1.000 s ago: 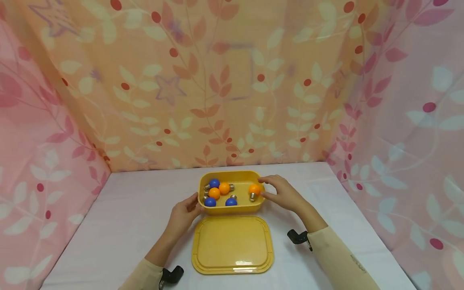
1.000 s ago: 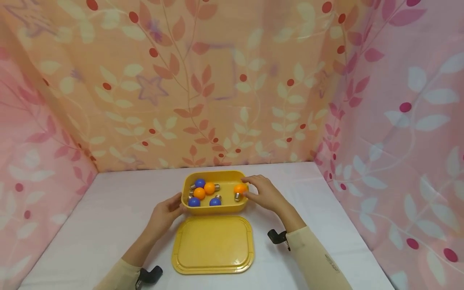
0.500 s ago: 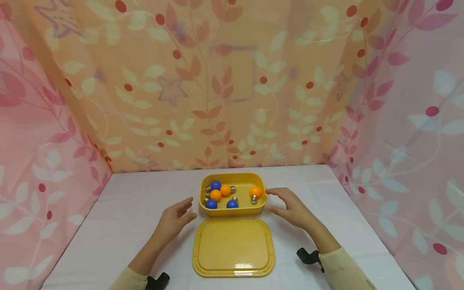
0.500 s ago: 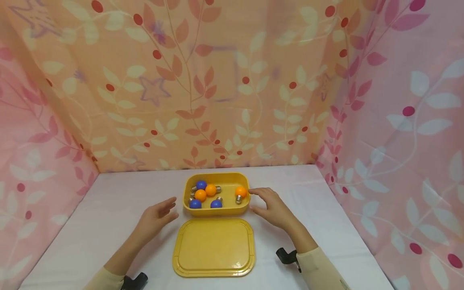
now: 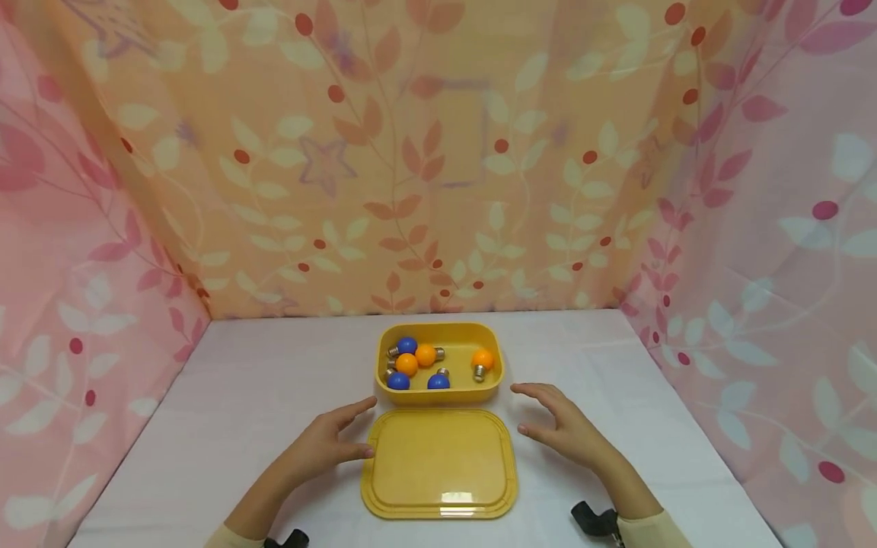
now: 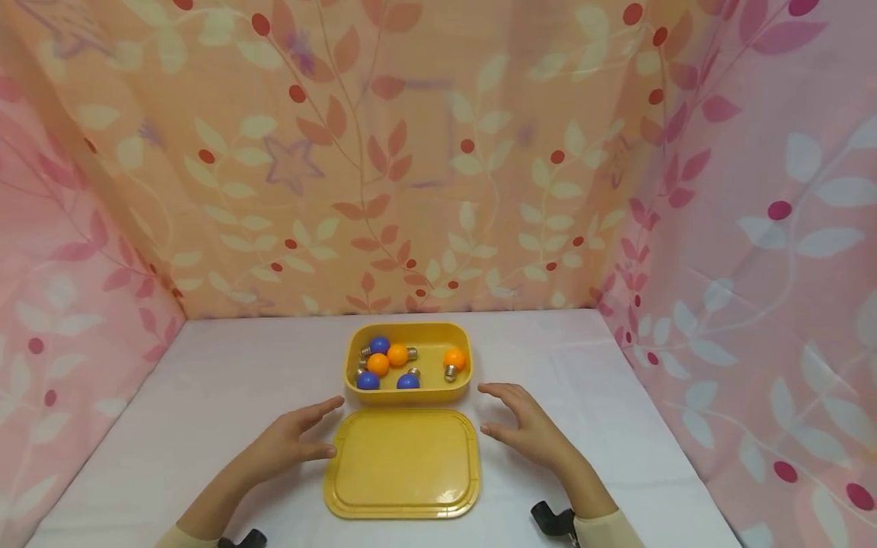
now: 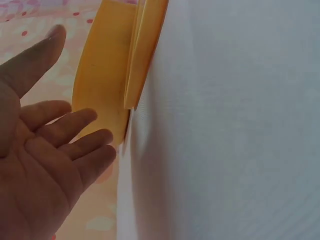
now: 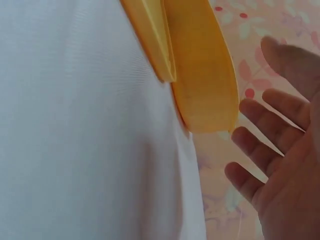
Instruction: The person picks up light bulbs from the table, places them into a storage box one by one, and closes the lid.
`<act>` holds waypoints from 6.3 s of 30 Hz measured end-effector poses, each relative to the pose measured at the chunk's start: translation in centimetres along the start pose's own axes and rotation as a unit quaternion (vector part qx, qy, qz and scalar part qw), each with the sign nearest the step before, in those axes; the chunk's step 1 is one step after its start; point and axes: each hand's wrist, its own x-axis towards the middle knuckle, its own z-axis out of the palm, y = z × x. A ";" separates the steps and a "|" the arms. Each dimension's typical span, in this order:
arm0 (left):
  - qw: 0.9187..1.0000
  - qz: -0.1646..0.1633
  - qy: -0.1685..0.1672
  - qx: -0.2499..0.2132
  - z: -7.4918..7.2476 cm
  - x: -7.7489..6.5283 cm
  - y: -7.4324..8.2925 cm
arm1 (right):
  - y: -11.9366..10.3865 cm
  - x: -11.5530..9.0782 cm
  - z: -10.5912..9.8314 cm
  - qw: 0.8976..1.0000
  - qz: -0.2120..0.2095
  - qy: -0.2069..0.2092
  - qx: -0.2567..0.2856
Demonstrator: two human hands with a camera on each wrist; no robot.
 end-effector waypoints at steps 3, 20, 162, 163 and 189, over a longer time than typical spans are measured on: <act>1.000 0.008 -0.025 0.010 -0.1 -0.3 -0.2 | 0.2 -0.4 0.9 1.000 -0.022 -0.018 0.001; 0.992 0.042 -0.103 0.054 -0.1 -0.2 -2.2 | 2.0 -1.5 2.4 0.995 -0.009 -0.102 -0.022; 0.974 0.150 0.122 -0.120 -2.1 1.7 3.5 | -5.2 2.5 -3.2 0.984 -0.066 0.088 0.137; 0.974 0.152 0.122 -0.117 -2.2 1.6 3.5 | -5.2 2.5 -3.3 0.985 -0.071 0.085 0.134; 0.953 0.255 0.149 -0.072 -3.1 3.0 2.5 | -0.4 4.4 -2.5 0.987 -0.088 0.070 0.114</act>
